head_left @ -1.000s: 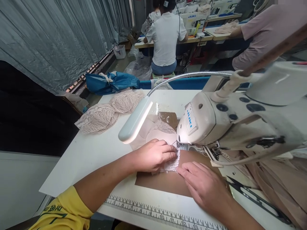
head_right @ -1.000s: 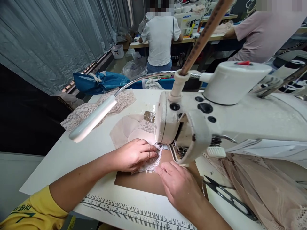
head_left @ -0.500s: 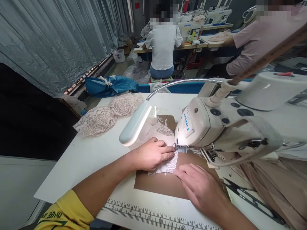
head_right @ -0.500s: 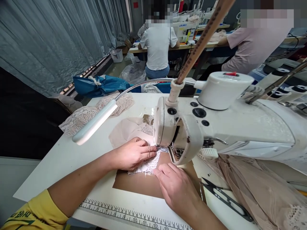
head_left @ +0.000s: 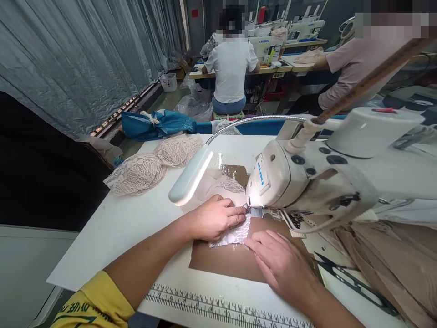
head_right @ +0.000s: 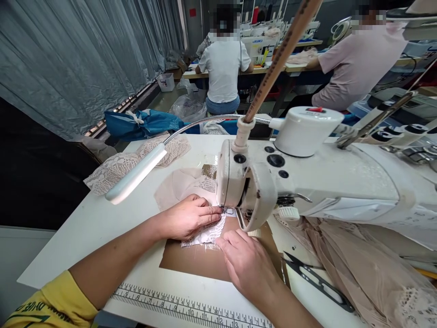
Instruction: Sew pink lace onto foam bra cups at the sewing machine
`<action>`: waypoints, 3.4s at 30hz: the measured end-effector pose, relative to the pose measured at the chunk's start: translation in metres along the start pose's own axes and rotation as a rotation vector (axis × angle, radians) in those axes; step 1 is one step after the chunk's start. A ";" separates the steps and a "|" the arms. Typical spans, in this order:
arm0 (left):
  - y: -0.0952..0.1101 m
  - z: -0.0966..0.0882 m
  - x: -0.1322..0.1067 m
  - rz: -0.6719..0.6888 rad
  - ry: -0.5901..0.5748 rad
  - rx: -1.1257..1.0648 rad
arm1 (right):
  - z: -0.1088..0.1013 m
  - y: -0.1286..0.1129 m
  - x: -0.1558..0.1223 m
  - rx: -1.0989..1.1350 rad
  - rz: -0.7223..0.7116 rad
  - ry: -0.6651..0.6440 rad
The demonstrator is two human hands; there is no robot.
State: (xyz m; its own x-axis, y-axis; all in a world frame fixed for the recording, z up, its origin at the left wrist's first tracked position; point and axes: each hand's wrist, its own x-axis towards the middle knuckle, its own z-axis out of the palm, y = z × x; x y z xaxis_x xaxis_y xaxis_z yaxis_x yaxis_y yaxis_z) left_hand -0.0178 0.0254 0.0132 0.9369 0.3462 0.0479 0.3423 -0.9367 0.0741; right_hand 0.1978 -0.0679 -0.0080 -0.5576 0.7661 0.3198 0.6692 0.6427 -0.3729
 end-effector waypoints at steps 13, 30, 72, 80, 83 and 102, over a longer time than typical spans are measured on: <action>0.001 0.005 0.001 -0.017 0.001 0.005 | 0.001 0.006 0.003 -0.157 0.006 0.018; 0.000 0.011 0.001 -0.034 0.080 -0.011 | 0.008 0.014 0.007 -0.491 0.154 0.053; 0.027 -0.021 0.000 -0.215 0.011 -0.135 | 0.005 0.019 0.002 -0.254 0.115 0.081; 0.036 0.000 0.008 -0.231 0.108 -0.070 | 0.003 0.017 0.005 -0.266 0.115 0.087; 0.039 0.003 0.010 -0.242 0.123 -0.079 | 0.003 0.017 0.005 -0.270 0.129 0.079; 0.038 -0.020 -0.003 -0.179 -0.036 -0.192 | 0.002 0.015 0.007 -0.219 0.167 0.091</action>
State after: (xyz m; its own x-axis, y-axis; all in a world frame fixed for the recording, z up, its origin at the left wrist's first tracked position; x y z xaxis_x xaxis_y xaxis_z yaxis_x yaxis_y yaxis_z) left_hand -0.0088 -0.0104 0.0362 0.8656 0.5004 -0.0187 0.4868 -0.8322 0.2657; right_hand 0.2034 -0.0529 -0.0128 -0.3906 0.8512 0.3504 0.8438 0.4832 -0.2332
